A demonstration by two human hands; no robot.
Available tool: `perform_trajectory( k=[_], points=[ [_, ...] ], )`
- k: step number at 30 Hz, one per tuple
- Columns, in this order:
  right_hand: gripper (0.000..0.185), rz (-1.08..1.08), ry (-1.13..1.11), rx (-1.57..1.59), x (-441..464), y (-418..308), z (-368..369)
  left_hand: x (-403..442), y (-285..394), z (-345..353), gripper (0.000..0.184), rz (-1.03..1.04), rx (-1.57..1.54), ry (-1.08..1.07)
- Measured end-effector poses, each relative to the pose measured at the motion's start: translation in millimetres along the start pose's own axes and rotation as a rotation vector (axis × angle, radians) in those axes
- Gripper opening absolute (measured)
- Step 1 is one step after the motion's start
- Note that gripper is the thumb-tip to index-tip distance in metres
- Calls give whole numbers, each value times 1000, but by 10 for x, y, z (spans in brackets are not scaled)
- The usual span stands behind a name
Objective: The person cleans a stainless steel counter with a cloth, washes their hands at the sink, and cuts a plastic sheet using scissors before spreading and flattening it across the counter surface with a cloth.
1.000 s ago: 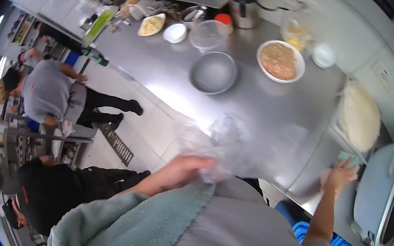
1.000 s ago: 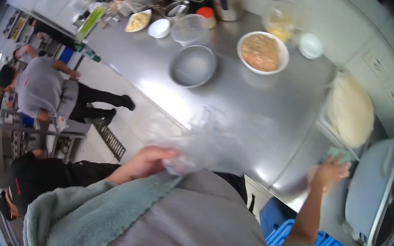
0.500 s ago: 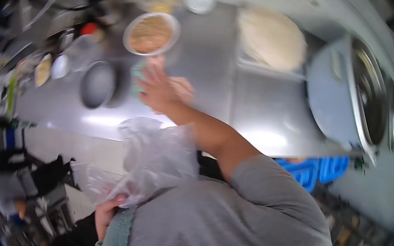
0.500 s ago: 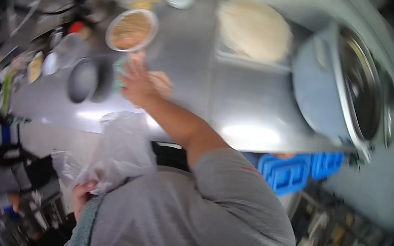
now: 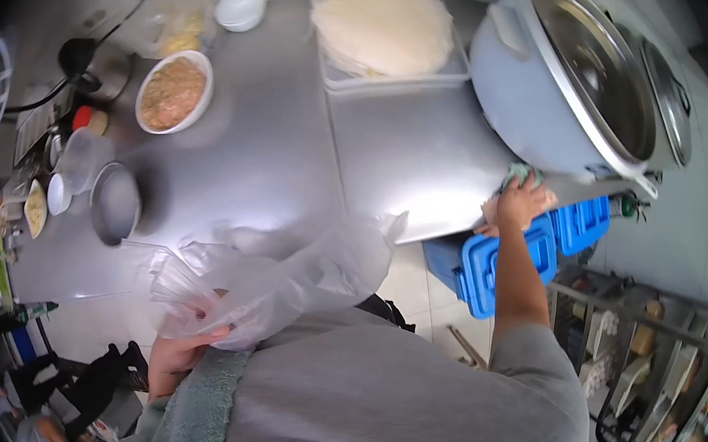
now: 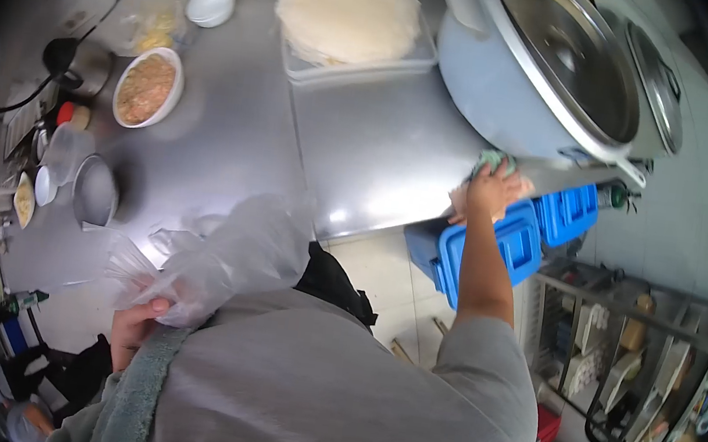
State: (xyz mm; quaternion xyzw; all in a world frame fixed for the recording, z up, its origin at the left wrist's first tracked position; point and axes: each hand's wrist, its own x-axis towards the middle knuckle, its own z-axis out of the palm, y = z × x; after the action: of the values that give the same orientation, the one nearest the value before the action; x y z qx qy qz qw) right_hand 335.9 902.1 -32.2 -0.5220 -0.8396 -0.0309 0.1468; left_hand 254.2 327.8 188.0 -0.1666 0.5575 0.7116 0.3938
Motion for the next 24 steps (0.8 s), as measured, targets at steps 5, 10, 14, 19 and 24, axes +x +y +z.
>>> perform_trajectory(
  k=[5, 10, 14, 19, 24],
  points=[
    [59, -719, -116, 127, -1247, -1505, -523, -177, 33, -34, 43, 32, -188, 102],
    [58, -1229, -332, 349, -1882, -3245, -503, -396, 39, -21, 49, 143, -279, 291],
    [54, -833, -39, 348, -1309, -4616, 149, -659, -50, -31, 57, 269, -378, 492],
    [57, -747, -69, 544, -812, -5216, 307, -851, -178, -243, 48, 407, -169, 508],
    [71, -756, -1577, 1786, -776, -4095, -1606, -8, 606, -21, 21, 484, 365, 265]
  ],
)
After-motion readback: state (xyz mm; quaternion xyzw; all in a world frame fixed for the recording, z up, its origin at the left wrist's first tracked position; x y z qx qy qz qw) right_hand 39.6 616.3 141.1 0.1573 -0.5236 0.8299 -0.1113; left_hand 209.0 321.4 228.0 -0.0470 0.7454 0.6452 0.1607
